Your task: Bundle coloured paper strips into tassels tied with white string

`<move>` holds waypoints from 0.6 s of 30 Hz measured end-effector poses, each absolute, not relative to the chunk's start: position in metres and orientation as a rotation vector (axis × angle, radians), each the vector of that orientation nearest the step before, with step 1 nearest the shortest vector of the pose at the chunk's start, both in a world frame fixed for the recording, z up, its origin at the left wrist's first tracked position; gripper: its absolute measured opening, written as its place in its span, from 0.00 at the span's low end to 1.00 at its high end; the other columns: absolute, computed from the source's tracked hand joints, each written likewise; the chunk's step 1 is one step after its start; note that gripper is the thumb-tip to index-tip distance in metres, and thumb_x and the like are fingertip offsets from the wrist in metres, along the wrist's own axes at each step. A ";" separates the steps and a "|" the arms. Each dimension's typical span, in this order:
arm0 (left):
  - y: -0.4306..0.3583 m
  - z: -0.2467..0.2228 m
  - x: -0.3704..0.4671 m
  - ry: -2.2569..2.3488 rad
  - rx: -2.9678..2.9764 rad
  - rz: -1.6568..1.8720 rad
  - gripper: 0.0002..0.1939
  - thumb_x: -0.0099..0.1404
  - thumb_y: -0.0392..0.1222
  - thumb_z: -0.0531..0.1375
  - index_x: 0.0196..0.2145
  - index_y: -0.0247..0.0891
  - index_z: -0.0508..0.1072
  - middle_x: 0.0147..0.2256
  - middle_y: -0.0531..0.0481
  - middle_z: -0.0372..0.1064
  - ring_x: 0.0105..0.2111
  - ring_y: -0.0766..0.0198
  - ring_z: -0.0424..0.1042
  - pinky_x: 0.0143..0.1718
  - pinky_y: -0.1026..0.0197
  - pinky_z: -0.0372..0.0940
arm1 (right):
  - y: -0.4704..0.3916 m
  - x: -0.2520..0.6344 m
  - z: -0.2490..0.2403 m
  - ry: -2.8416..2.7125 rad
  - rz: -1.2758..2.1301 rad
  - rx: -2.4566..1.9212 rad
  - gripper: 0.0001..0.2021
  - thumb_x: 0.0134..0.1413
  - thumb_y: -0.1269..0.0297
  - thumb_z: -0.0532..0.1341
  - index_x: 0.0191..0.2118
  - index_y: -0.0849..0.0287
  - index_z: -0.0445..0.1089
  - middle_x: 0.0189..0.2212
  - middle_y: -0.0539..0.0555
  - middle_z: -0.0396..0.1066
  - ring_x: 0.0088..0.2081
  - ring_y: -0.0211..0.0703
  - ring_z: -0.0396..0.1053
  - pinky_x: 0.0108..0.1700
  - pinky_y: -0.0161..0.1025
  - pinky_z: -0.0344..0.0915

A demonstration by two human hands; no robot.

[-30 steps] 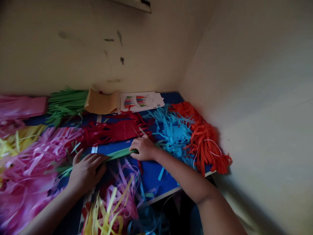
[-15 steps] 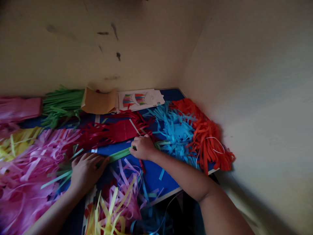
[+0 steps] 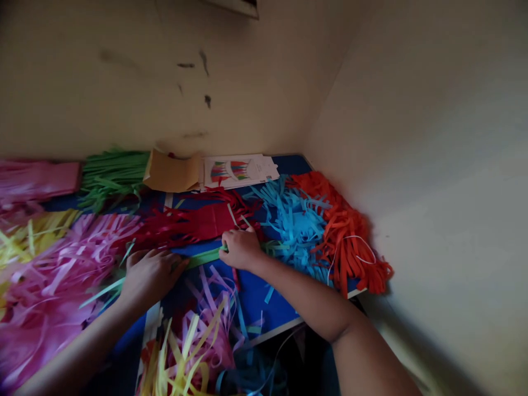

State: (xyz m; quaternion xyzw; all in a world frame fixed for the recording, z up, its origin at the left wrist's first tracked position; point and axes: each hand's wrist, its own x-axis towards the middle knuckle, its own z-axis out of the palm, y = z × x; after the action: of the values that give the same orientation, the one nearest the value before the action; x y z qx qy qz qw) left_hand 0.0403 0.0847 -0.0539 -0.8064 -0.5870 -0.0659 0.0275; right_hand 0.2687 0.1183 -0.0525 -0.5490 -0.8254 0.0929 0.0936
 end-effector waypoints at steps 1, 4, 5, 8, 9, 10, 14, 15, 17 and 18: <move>0.084 -0.052 0.041 -1.801 -2.469 -0.225 0.15 0.68 0.49 0.53 0.32 0.42 0.76 0.34 0.44 0.76 0.39 0.49 0.71 0.50 0.43 0.54 | 0.117 0.269 -0.049 -2.451 0.209 -1.614 0.10 0.55 0.59 0.64 0.40 0.59 0.72 0.39 0.55 0.74 0.43 0.49 0.68 0.44 0.45 0.53; 0.080 -0.049 0.044 -1.605 -2.496 -0.287 0.11 0.68 0.39 0.53 0.39 0.46 0.76 0.40 0.47 0.76 0.46 0.51 0.70 0.57 0.43 0.48 | 0.110 0.271 -0.045 -2.626 -0.016 -1.348 0.06 0.61 0.65 0.59 0.42 0.58 0.71 0.42 0.57 0.73 0.46 0.51 0.64 0.46 0.49 0.51; 0.079 -0.049 0.045 -1.490 -2.532 -0.312 0.12 0.68 0.36 0.53 0.38 0.48 0.76 0.40 0.49 0.76 0.46 0.52 0.70 0.57 0.44 0.48 | 0.108 0.271 -0.045 -2.701 -0.064 -1.227 0.06 0.62 0.67 0.57 0.40 0.58 0.71 0.41 0.57 0.73 0.45 0.50 0.64 0.46 0.49 0.51; 0.077 -0.051 0.047 -1.245 -2.593 -0.407 0.13 0.67 0.33 0.54 0.34 0.47 0.76 0.35 0.52 0.76 0.42 0.55 0.71 0.56 0.45 0.51 | 0.104 0.272 -0.051 -2.808 -0.113 -1.036 0.08 0.63 0.67 0.56 0.37 0.59 0.71 0.37 0.56 0.74 0.42 0.49 0.63 0.44 0.49 0.51; 0.077 -0.052 0.048 -1.237 -2.592 -0.437 0.11 0.66 0.34 0.55 0.33 0.46 0.76 0.34 0.52 0.76 0.42 0.55 0.72 0.56 0.45 0.51 | 0.105 0.272 -0.054 -2.816 -0.131 -1.013 0.08 0.64 0.67 0.55 0.37 0.60 0.72 0.36 0.57 0.74 0.42 0.49 0.62 0.43 0.49 0.51; 0.078 -0.053 0.049 -1.246 -2.589 -0.456 0.09 0.65 0.35 0.56 0.33 0.45 0.76 0.34 0.51 0.76 0.42 0.54 0.72 0.56 0.45 0.51 | 0.106 0.272 -0.055 -2.827 -0.148 -0.988 0.09 0.64 0.68 0.55 0.36 0.61 0.72 0.36 0.57 0.74 0.41 0.48 0.62 0.43 0.48 0.51; 0.081 -0.056 0.053 -1.279 -2.570 -0.496 0.05 0.63 0.41 0.59 0.34 0.42 0.75 0.34 0.50 0.76 0.43 0.53 0.72 0.56 0.43 0.51 | 0.116 0.269 -0.057 -2.795 -0.046 -1.066 0.11 0.65 0.68 0.55 0.35 0.59 0.74 0.35 0.55 0.75 0.41 0.46 0.64 0.43 0.47 0.50; 0.082 -0.057 0.053 -1.283 -2.563 -0.506 0.05 0.63 0.41 0.59 0.34 0.43 0.75 0.34 0.50 0.76 0.42 0.53 0.72 0.56 0.43 0.51 | 0.119 0.268 -0.056 -2.763 -0.002 -1.131 0.10 0.63 0.67 0.57 0.34 0.58 0.74 0.34 0.54 0.75 0.40 0.45 0.64 0.42 0.47 0.50; 0.085 -0.058 0.054 -1.286 -2.546 -0.528 0.05 0.63 0.38 0.58 0.33 0.43 0.75 0.31 0.52 0.75 0.41 0.54 0.72 0.56 0.44 0.51 | 0.121 0.265 -0.053 -2.711 0.044 -1.228 0.07 0.60 0.64 0.60 0.33 0.56 0.75 0.33 0.52 0.76 0.39 0.45 0.65 0.42 0.47 0.50; 0.085 -0.059 0.054 -1.285 -2.539 -0.538 0.06 0.63 0.36 0.58 0.32 0.44 0.75 0.30 0.53 0.75 0.41 0.55 0.73 0.55 0.44 0.51 | 0.120 0.263 -0.052 -2.701 0.031 -1.225 0.06 0.59 0.62 0.61 0.34 0.56 0.75 0.34 0.52 0.76 0.40 0.46 0.64 0.43 0.47 0.50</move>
State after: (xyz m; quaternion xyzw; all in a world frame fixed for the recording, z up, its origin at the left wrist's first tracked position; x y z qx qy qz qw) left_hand 0.0542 0.0851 -0.0594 -0.8701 -0.4404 -0.1843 0.1227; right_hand 0.2632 0.1203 -0.0525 -0.4114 -0.9071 0.0106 0.0878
